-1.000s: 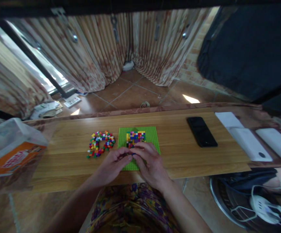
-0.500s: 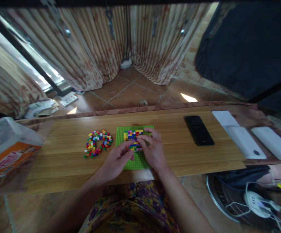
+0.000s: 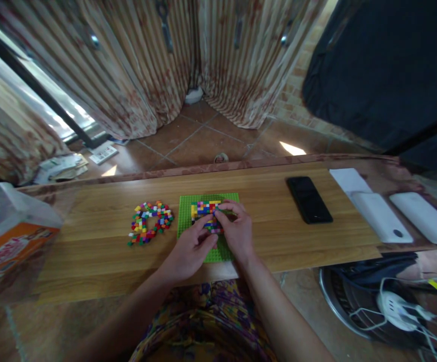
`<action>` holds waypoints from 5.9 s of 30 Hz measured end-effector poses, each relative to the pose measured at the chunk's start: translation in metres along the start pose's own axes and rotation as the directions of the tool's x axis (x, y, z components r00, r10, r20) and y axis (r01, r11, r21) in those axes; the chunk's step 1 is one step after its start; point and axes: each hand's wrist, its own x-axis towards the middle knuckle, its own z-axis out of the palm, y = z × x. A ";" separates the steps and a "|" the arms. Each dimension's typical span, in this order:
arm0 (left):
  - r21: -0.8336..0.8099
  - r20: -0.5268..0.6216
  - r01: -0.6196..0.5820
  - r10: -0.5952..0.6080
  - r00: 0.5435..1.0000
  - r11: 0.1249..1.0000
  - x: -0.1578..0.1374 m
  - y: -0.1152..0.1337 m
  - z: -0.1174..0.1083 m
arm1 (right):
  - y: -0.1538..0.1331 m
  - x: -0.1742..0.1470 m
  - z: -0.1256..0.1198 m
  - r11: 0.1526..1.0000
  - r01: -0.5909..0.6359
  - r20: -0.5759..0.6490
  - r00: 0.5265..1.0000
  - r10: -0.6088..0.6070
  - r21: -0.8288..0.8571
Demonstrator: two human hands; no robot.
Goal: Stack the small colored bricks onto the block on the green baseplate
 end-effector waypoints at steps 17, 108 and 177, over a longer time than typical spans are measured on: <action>0.176 -0.034 -0.048 0.055 0.998 0.983 -0.001 -0.007 0.007 | 0.001 -0.003 0.012 0.998 -0.020 -0.030 0.999 0.018 -0.058; 0.547 -0.604 0.259 0.161 0.781 0.796 -0.092 -0.084 -0.106 | 0.012 0.002 0.006 0.949 -0.031 0.039 0.998 0.046 -0.315; -0.183 -0.017 0.074 -0.079 0.997 0.980 -0.013 -0.009 -0.017 | -0.002 -0.015 0.001 0.878 0.335 0.126 0.942 -0.311 -0.342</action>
